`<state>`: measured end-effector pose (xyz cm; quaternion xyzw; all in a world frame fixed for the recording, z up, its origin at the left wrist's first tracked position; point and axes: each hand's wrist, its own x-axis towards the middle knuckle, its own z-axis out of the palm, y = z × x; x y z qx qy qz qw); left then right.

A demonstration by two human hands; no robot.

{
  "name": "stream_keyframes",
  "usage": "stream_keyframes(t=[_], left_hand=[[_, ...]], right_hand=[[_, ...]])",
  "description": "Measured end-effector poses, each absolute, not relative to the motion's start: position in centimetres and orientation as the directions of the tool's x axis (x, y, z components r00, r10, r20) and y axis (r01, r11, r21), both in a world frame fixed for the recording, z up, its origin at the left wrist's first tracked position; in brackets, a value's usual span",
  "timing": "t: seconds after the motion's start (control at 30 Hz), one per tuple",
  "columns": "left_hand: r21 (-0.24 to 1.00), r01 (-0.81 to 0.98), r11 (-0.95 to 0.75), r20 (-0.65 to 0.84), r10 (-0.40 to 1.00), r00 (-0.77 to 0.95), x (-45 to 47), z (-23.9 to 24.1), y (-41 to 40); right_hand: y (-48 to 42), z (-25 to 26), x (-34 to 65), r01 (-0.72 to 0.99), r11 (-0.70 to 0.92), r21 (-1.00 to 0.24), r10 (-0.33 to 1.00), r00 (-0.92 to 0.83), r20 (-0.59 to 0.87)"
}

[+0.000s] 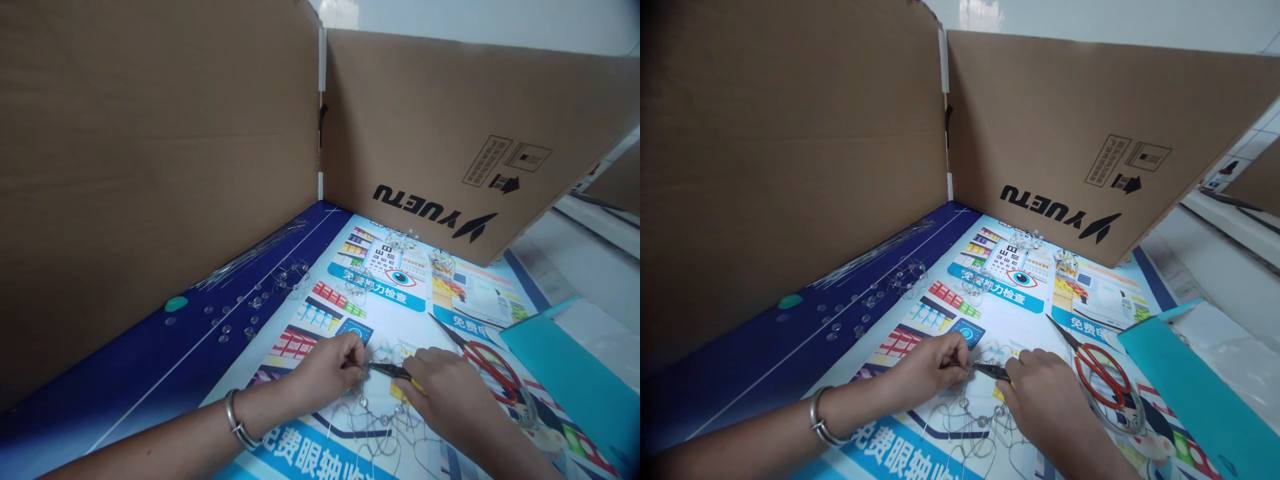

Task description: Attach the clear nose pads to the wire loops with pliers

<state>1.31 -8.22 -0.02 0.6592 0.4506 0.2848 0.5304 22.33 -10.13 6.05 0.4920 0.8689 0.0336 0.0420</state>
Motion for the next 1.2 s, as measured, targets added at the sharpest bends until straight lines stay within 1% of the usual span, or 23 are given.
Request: stream_keyframes(t=[0.2,0.3,0.37,0.47,0.53,0.6,0.73,0.8,0.87,0.93,1.0,1.07,1.13,1.2], left_hand=[[0.961,0.276,-0.017,-0.109,0.894,0.434,1.3,-0.6,-8.2],[0.969,0.246,0.004,-0.118,0.885,0.450,1.3,-0.7,-8.2],[0.975,0.220,0.022,-0.124,0.876,0.466,1.3,-0.6,-8.1],[0.973,0.230,0.015,-0.125,0.874,0.470,1.1,-0.3,-8.1],[0.966,0.257,-0.007,-0.117,0.877,0.466,1.0,-0.2,-8.1],[0.961,0.274,-0.022,-0.114,0.876,0.468,1.0,-0.2,-8.0],[0.960,0.278,-0.028,-0.114,0.870,0.480,1.0,-0.3,-8.0],[0.961,0.276,-0.033,-0.110,0.868,0.483,1.0,-0.3,-8.0],[0.961,0.273,-0.037,-0.105,0.867,0.487,1.0,-0.2,-8.0],[0.962,0.271,-0.044,-0.100,0.864,0.494,1.0,-0.1,-8.0],[0.961,0.272,-0.052,-0.095,0.861,0.499,1.0,0.0,-8.0],[0.960,0.275,-0.059,-0.091,0.859,0.504,1.1,0.1,-8.0],[0.960,0.274,-0.062,-0.090,0.856,0.509,1.1,0.0,-8.0],[0.959,0.276,-0.072,-0.083,0.856,0.511,1.1,-0.1,-8.0]], right_hand=[[-10.3,7.1,22.7,0.861,0.503,0.072,0.863,-0.496,-0.095],[-9.8,7.9,23.6,0.876,0.480,0.052,0.875,-0.474,-0.098],[-9.0,7.9,24.4,0.902,0.425,0.078,0.905,-0.422,-0.053],[-7.5,6.6,25.6,0.930,0.324,0.172,0.942,-0.334,0.037],[-6.7,5.2,26.2,0.925,0.308,0.222,0.944,-0.327,0.051],[-6.2,4.0,26.6,0.919,0.311,0.242,0.940,-0.336,0.067],[-6.0,3.4,26.8,0.917,0.335,0.216,0.920,-0.368,0.135],[-6.1,4.0,26.5,0.925,0.343,0.162,0.917,-0.368,0.157],[-6.3,4.8,25.9,0.927,0.372,0.054,0.917,-0.376,0.131],[-6.4,5.7,24.9,0.912,0.402,-0.082,0.915,-0.399,0.053],[-6.4,6.3,23.8,0.900,0.407,-0.158,0.909,-0.416,-0.024],[-6.2,6.6,22.7,0.897,0.417,-0.149,0.896,-0.433,-0.099],[-5.7,6.7,21.8,0.891,0.446,-0.081,0.872,-0.453,-0.186],[-5.2,6.7,21.1,0.883,0.467,-0.038,0.854,-0.462,-0.237]])
